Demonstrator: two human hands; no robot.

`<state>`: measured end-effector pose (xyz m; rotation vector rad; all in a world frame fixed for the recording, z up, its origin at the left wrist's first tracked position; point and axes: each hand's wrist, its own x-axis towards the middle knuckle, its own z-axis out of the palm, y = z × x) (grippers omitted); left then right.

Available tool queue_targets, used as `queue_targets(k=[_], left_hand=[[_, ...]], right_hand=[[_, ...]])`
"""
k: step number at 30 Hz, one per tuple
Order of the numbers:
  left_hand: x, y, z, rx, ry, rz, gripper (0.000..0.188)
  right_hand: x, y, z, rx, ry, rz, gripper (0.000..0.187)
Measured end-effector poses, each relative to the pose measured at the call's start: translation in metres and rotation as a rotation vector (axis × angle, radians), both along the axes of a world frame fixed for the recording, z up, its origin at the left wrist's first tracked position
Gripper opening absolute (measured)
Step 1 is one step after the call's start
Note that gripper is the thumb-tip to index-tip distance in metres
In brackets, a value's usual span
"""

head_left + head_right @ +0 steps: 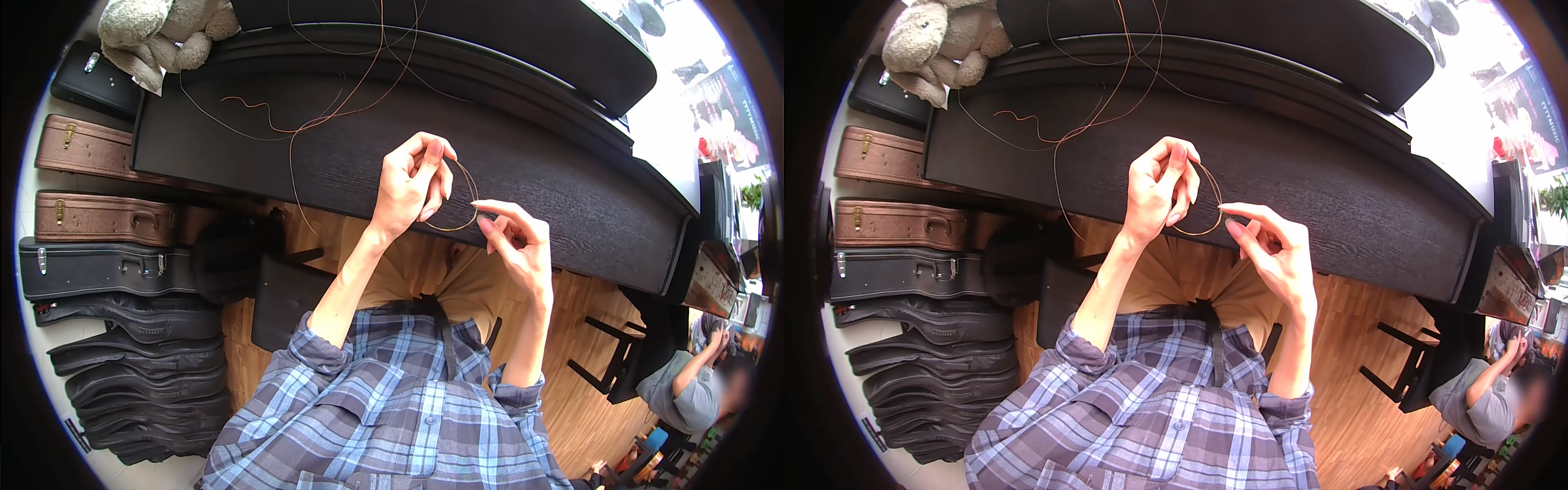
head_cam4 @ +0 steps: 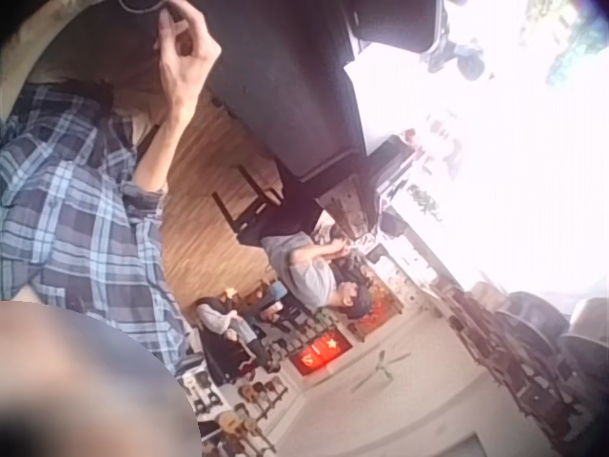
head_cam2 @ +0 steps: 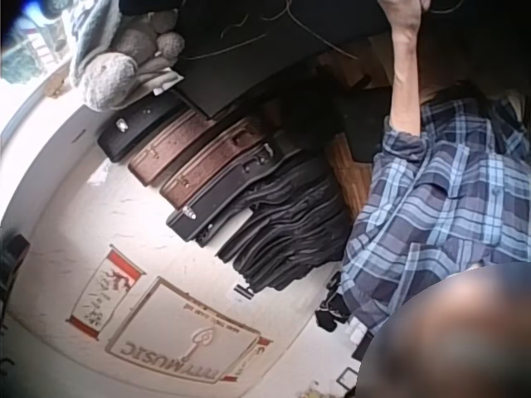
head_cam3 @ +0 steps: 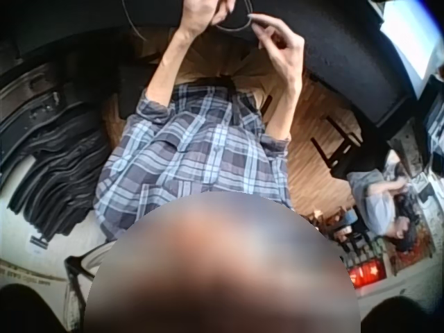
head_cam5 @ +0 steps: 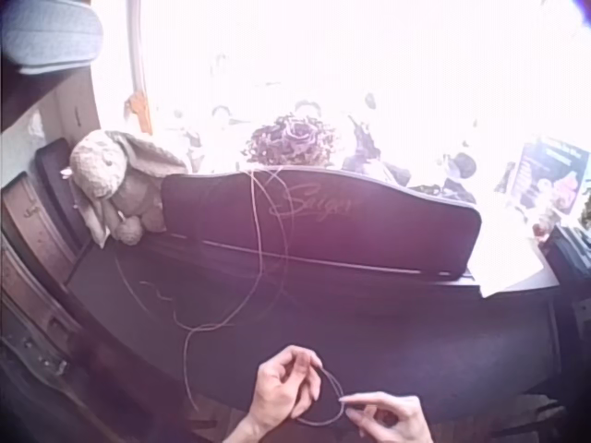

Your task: The person sits and repeatedly ties knots in a thin string or wire using both hands. They form loops, pull the ends through, and tighten the knot multiple times over the course of the clip.

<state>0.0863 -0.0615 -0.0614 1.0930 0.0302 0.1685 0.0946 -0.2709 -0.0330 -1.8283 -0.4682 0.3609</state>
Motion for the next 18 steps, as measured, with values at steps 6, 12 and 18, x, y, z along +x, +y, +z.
queue_targets(k=[6, 12, 18], left_hand=[[-0.001, 0.001, 0.003, 0.014, 0.022, -0.028, 0.034], [-0.003, -0.006, 0.003, 0.154, 0.026, 0.0, 0.033], [-0.002, -0.006, 0.003, 0.129, 0.003, 0.088, 0.033]], right_hand=[[0.003, -0.002, 0.01, 0.028, 0.088, -0.106, 0.032], [-0.004, -0.017, 0.035, 0.332, 0.203, -0.176, 0.028], [-0.027, -0.027, 0.043, 0.446, 0.24, -0.117, 0.029]])
